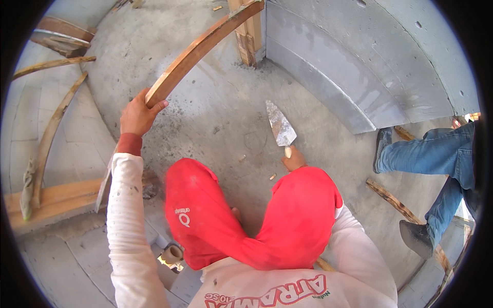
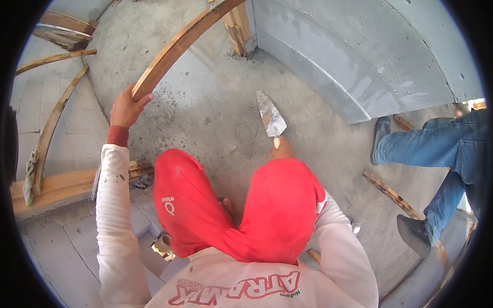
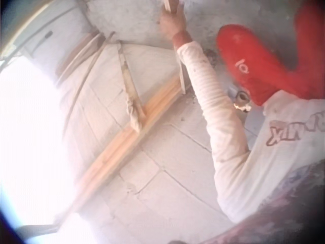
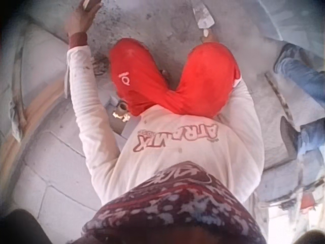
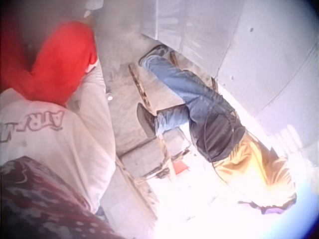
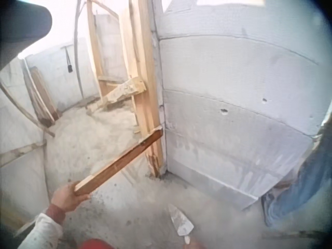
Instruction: The person smooths wet concrete on the floor using a trowel while holding a piece of wood for alignment.
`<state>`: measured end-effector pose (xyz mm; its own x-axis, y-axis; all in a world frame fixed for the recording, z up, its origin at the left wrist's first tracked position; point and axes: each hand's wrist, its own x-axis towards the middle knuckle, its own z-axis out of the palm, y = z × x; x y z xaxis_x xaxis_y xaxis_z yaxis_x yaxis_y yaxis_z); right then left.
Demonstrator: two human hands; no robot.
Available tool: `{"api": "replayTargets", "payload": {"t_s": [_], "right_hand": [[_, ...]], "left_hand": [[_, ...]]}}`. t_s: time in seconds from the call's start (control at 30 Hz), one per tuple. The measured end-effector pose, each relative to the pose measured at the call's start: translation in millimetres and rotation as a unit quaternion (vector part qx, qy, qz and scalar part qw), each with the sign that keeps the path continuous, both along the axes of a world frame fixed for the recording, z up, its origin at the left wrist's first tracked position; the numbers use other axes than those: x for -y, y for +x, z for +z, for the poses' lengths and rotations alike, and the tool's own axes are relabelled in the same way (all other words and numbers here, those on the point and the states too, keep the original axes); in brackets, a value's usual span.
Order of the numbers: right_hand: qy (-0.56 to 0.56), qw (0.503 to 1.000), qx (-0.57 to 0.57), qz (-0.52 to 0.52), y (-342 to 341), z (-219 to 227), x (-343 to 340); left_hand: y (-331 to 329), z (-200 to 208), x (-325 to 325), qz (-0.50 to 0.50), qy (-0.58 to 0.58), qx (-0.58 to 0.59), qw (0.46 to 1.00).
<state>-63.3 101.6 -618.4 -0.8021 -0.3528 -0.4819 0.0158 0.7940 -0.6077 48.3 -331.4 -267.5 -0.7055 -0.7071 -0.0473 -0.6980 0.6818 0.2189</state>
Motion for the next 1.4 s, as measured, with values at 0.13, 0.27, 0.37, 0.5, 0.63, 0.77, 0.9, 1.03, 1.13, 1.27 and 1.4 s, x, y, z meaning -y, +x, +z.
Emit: {"api": "replayTargets", "payload": {"t_s": [0.13, 0.27, 0.37, 0.5, 0.63, 0.77, 0.9, 1.03, 1.13, 1.27, 1.4], "right_hand": [[0.061, 0.995, -0.064, 0.039, -59, 81, -24], [0.174, 0.96, -0.143, 0.164, -130, 183, -66], [0.244, 0.954, -0.08, 0.153, -145, 260, -22], [0.263, 0.962, -0.021, 0.071, -162, 262, -15], [0.119, 0.983, 0.117, -0.076, -125, 185, 8], [-0.028, 0.96, 0.099, -0.26, -62, 73, 14], [-0.087, 0.929, 0.115, -0.341, -20, 13, 71], [-0.013, 0.982, 0.13, -0.135, 20, 20, 150], [-0.025, 0.989, 0.115, -0.087, 5, 63, 165], [0.0, 0.981, 0.021, -0.192, -67, 9, 128], [-0.029, 0.978, 0.137, -0.155, -81, 38, 196]], "left_hand": [[8, 4, 14, -0.034, 0.068, -0.005, 0.997], [-4, 6, 29, -0.098, 0.159, 0.046, 0.981], [-2, 18, 44, -0.181, 0.131, 0.025, 0.975], [-58, 17, 28, -0.192, 0.283, -0.087, 0.936], [-68, -15, 47, -0.233, 0.365, -0.142, 0.89], [-72, 10, 38, -0.235, 0.348, -0.073, 0.905], [-80, 22, 41, -0.302, 0.274, -0.028, 0.913], [-103, 1, 47, -0.306, 0.323, -0.083, 0.892], [-110, 7, 58, -0.252, 0.391, -0.043, 0.884], [-123, 2, 41, -0.278, 0.42, -0.063, 0.862], [-125, 14, 45, -0.27, 0.404, -0.016, 0.874]]}}
